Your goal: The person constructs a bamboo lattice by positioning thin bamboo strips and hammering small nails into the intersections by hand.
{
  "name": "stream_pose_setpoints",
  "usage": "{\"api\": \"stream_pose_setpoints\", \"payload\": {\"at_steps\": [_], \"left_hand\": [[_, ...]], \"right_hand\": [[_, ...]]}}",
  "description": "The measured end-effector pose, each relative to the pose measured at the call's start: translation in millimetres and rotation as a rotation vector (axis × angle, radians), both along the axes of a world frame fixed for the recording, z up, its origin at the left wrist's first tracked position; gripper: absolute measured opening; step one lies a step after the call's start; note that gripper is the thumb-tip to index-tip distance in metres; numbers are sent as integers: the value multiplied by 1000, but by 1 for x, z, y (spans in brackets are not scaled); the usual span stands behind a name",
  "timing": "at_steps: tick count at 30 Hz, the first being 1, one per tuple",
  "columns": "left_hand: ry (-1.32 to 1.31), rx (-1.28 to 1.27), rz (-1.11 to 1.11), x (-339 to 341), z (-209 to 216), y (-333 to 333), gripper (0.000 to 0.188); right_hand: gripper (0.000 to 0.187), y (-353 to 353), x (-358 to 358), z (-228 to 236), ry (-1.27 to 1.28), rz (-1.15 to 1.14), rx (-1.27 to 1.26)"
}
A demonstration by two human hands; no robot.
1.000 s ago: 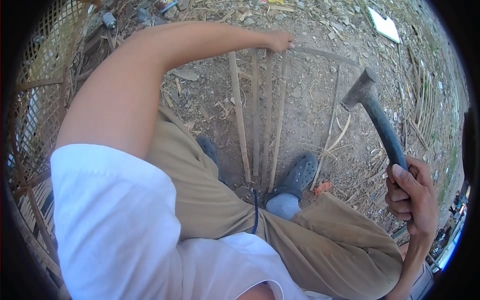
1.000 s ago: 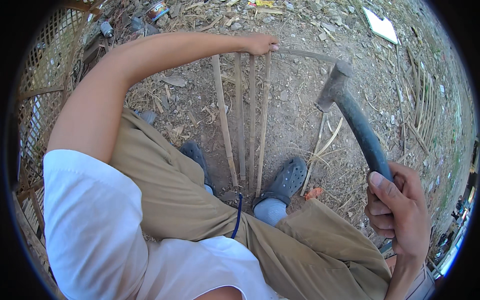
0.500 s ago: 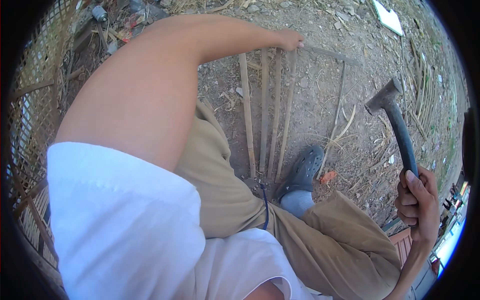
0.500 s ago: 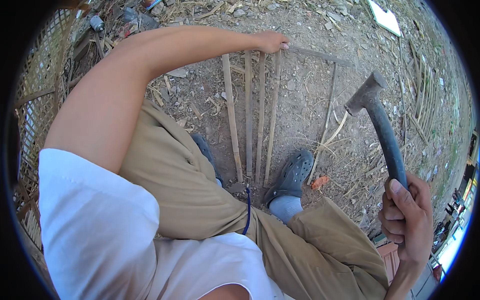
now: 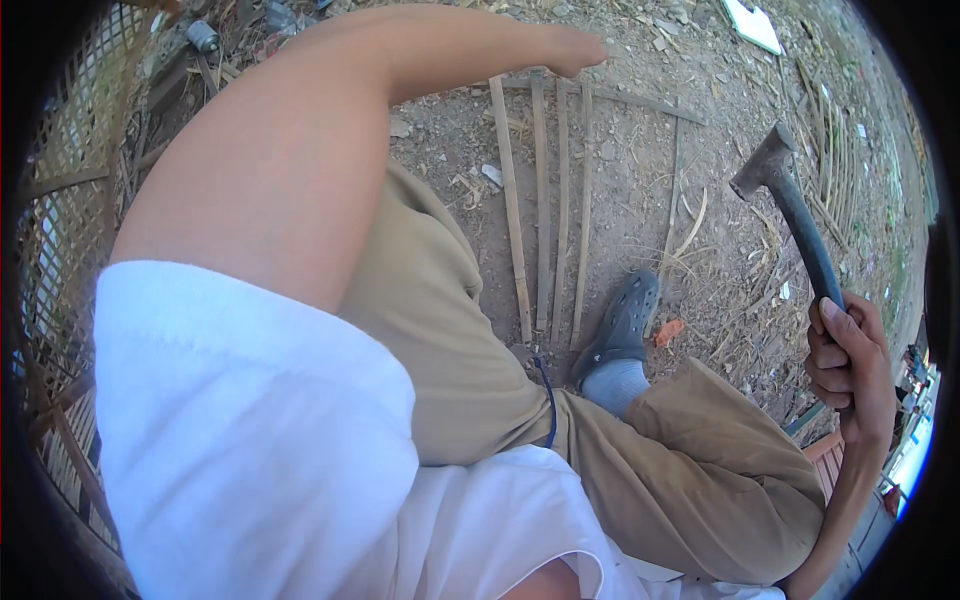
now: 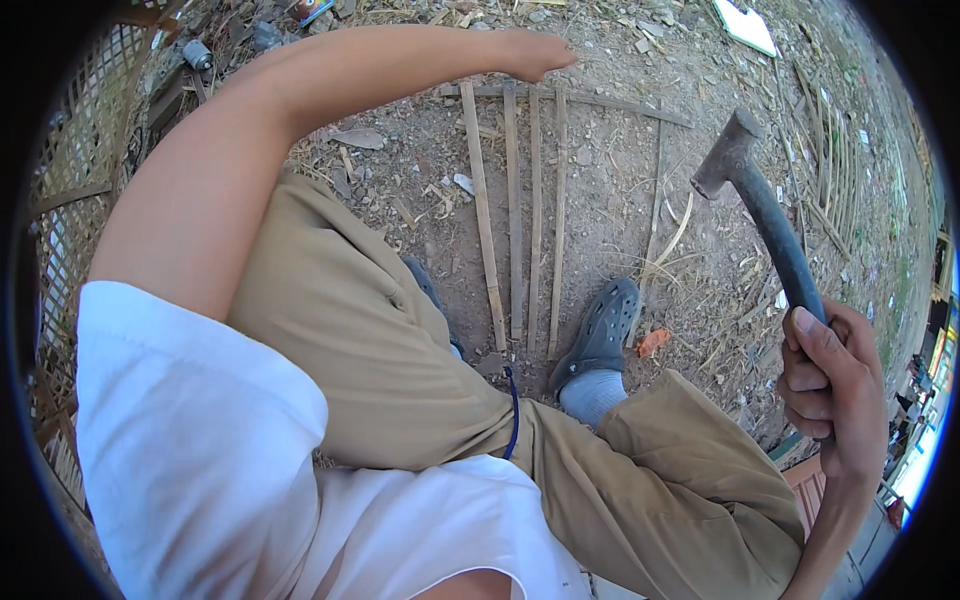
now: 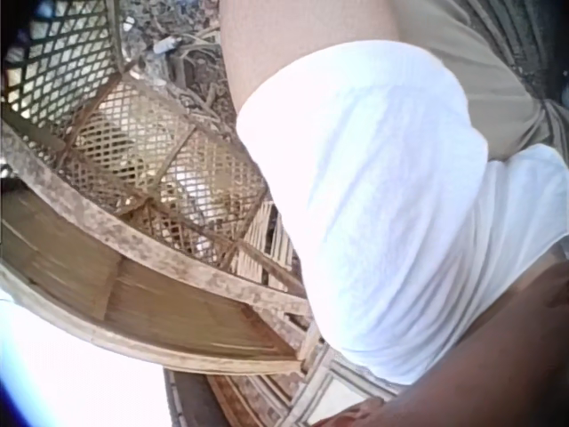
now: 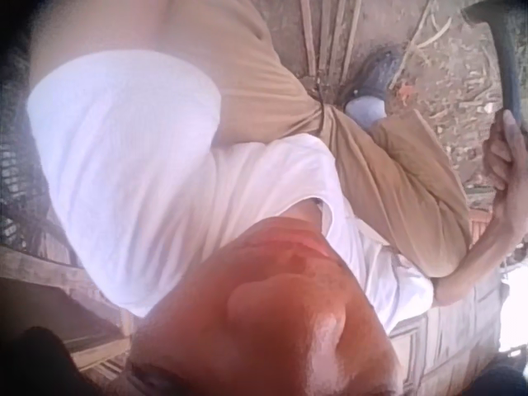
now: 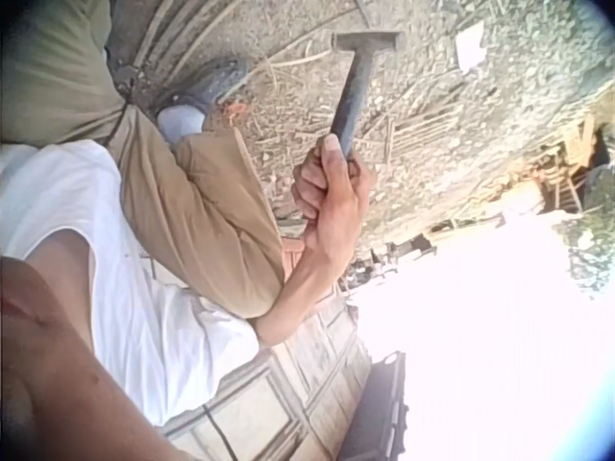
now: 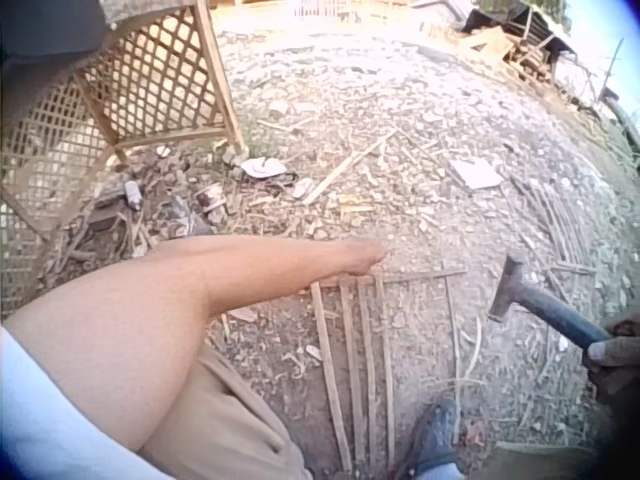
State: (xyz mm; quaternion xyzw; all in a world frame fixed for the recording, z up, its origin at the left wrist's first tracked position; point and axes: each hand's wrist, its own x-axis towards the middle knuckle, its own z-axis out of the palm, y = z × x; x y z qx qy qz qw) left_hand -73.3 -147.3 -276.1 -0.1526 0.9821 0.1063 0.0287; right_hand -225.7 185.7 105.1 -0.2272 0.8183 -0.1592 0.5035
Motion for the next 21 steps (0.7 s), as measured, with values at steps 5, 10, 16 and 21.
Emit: {"api": "stream_pose_setpoints", "payload": {"at_steps": [5,10,16,21], "left_hand": [[-318,-50,-47,39,20,12,50],[-488,18,-39,85,5,19,54],[-573,99,-87,88,10,26,67],[-320,-72,-206,100,12,46,78]], "right_hand": [[28,9,5,10,60,-5,-36],[25,22,-5,11,14,1,-103],[22,51,0,38,37,-140,-204],[22,65,14,48,-16,-204,-210]]}}
